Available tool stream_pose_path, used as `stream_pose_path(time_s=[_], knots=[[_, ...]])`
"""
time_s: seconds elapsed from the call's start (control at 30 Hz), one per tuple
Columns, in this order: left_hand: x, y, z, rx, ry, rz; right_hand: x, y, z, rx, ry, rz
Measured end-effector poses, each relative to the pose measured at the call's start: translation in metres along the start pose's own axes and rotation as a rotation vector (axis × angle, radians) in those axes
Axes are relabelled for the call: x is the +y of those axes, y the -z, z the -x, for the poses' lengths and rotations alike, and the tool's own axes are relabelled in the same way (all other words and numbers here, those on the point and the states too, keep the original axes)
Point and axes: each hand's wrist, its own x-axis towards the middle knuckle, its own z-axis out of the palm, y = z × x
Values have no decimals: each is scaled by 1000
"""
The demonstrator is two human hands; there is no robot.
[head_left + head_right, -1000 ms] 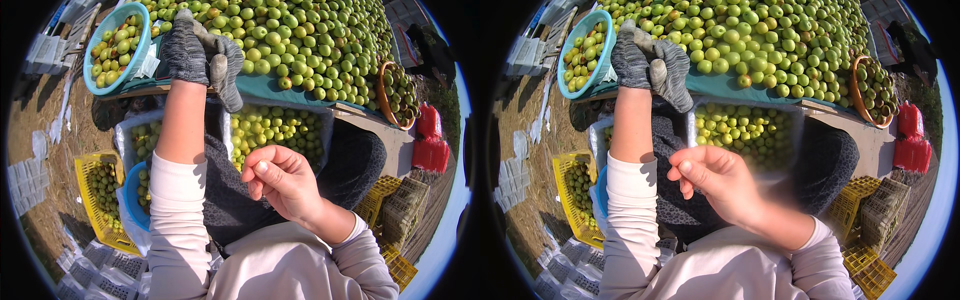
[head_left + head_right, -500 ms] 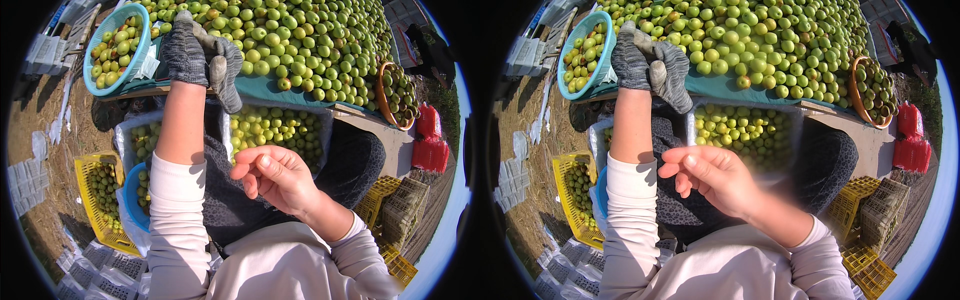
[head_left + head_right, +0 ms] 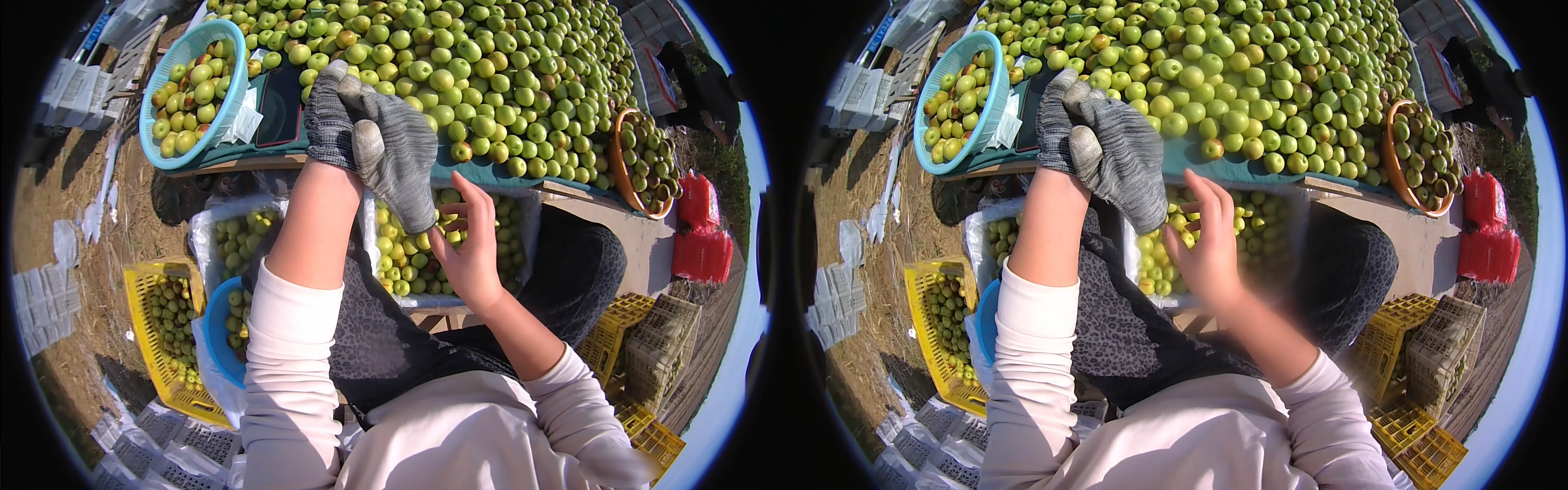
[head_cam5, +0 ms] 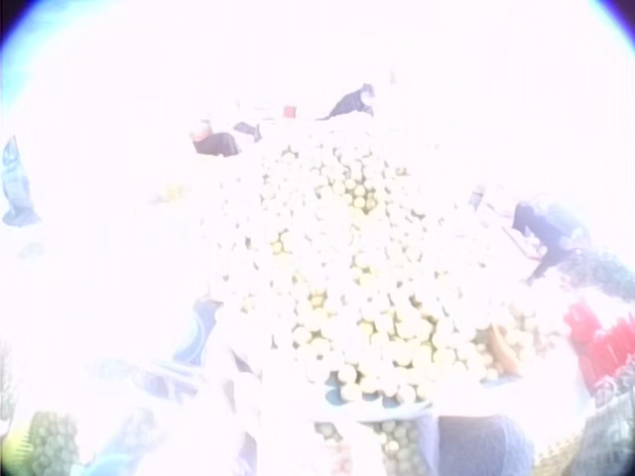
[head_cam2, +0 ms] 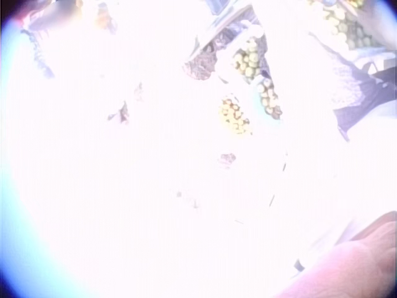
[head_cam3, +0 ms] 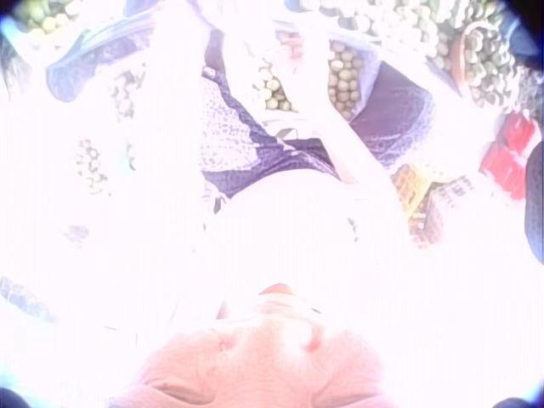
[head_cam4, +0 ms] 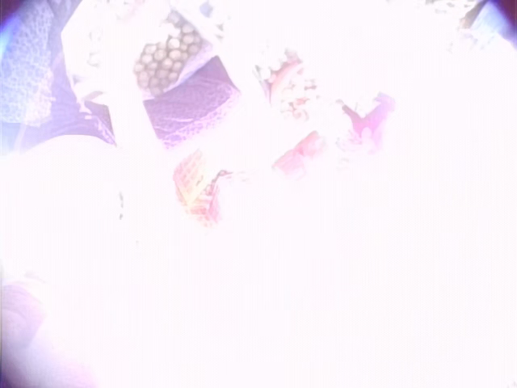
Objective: The person sorts green apples by hand from a large pile on a table into a white crate below. They repeatedly pick individual apples, inspect them, and place them into the crate. The process continues throughout the clip with consistent hand movements.
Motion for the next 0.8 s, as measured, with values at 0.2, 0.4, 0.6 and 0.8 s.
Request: stream_pose_path(time_s=[0.2, 0.4, 0.6, 0.8], knots=[[-23, -11, 8, -58, 118, -237, -9, 18, -18, 68, 299, -34], [-39, -20, 25, -255, -188, -1272, -13, 55, -7, 90, -512, -963], [-69, -18, 51, -609, -35, -1759, 9, 72, 20, 137, -671, -688], [-115, -2, 68, -818, 314, -1765, 37, 70, 38, 100, -644, -798]])
